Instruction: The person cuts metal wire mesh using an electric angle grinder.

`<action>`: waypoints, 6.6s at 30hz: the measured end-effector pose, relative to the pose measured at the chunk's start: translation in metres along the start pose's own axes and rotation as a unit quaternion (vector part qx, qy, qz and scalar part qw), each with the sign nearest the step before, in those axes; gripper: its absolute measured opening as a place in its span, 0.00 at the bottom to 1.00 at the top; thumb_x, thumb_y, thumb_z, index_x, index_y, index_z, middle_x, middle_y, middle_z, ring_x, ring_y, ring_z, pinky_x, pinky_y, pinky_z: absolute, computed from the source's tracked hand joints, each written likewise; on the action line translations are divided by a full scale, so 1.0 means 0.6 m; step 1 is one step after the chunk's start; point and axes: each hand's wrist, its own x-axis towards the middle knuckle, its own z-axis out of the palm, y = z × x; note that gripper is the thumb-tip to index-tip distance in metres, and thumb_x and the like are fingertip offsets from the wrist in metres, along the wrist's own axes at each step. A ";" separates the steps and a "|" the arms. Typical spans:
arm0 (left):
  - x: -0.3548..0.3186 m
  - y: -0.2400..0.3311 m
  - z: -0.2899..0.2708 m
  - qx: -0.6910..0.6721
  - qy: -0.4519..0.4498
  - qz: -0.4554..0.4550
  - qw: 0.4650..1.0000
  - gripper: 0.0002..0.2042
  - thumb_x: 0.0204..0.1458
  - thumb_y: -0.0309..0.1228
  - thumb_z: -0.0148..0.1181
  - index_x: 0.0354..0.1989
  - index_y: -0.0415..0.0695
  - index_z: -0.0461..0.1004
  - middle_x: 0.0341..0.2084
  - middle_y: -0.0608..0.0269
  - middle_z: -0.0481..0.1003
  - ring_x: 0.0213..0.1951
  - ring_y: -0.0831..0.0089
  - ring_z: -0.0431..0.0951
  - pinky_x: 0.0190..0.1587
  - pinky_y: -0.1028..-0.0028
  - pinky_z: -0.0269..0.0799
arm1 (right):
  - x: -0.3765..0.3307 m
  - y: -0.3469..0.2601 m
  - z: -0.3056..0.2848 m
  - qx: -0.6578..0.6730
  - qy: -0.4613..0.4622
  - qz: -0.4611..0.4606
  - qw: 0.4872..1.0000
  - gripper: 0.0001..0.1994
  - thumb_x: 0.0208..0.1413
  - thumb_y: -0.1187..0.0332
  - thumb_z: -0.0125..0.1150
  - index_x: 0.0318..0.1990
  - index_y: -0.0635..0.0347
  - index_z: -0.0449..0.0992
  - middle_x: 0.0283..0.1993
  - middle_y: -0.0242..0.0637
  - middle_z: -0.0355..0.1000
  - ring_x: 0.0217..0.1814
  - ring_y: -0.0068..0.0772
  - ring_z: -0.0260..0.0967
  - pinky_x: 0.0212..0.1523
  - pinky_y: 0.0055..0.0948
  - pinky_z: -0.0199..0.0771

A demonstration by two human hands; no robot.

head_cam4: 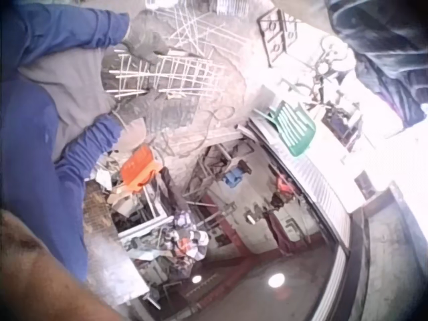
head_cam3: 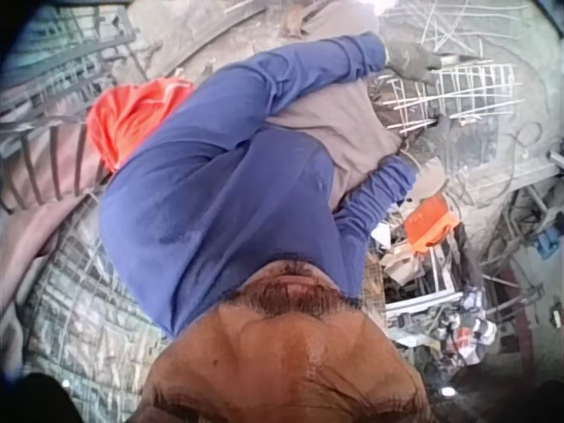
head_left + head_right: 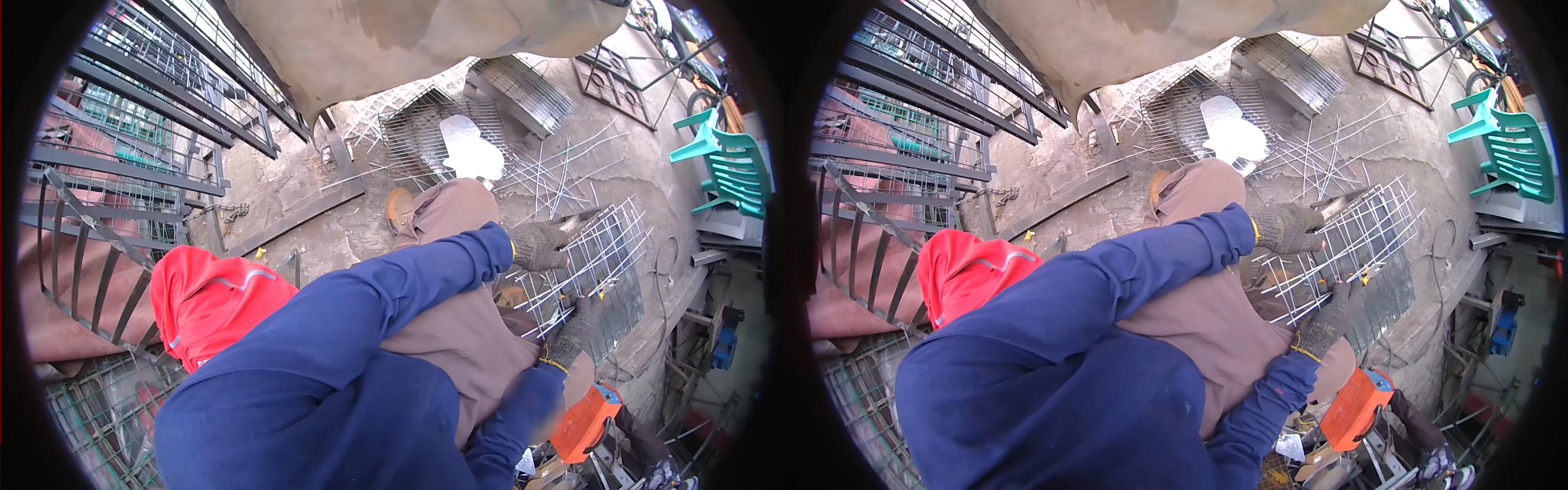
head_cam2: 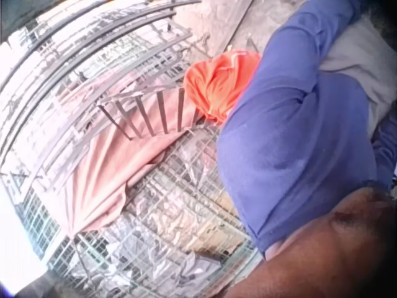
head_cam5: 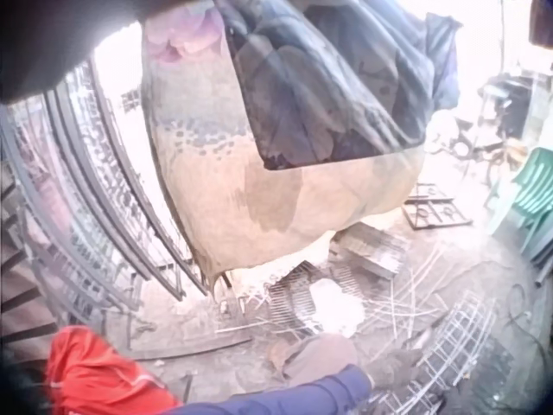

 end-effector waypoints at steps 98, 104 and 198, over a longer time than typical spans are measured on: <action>-0.087 -1.125 -0.421 0.135 0.111 -0.537 0.826 0.45 0.54 0.61 0.61 0.69 0.33 0.62 0.61 0.34 0.71 0.63 0.46 0.73 0.66 0.52 0.68 | 0.029 -0.121 0.228 -0.871 -0.007 0.008 0.492 0.14 0.61 0.46 0.60 0.46 0.38 0.84 0.32 0.32 0.82 0.27 0.42 0.78 0.27 0.40 0.74; -0.140 -1.219 -0.360 0.204 0.235 -0.597 0.740 0.36 0.61 0.55 0.56 0.73 0.50 0.55 0.65 0.35 0.65 0.61 0.32 0.71 0.60 0.44 0.69 | 0.032 -0.116 0.218 -0.844 -0.028 -0.058 0.532 0.10 0.60 0.52 0.64 0.44 0.38 0.83 0.32 0.31 0.81 0.28 0.42 0.78 0.27 0.40 0.74; -0.075 -0.323 -0.565 0.292 0.212 -0.309 0.880 0.33 0.57 0.67 0.51 0.36 0.45 0.86 0.38 0.45 0.83 0.45 0.48 0.81 0.52 0.58 0.71 | 0.074 0.068 -0.090 -0.328 0.249 0.009 0.911 0.24 0.63 0.59 0.59 0.58 0.71 0.71 0.50 0.59 0.75 0.53 0.60 0.74 0.54 0.49 0.75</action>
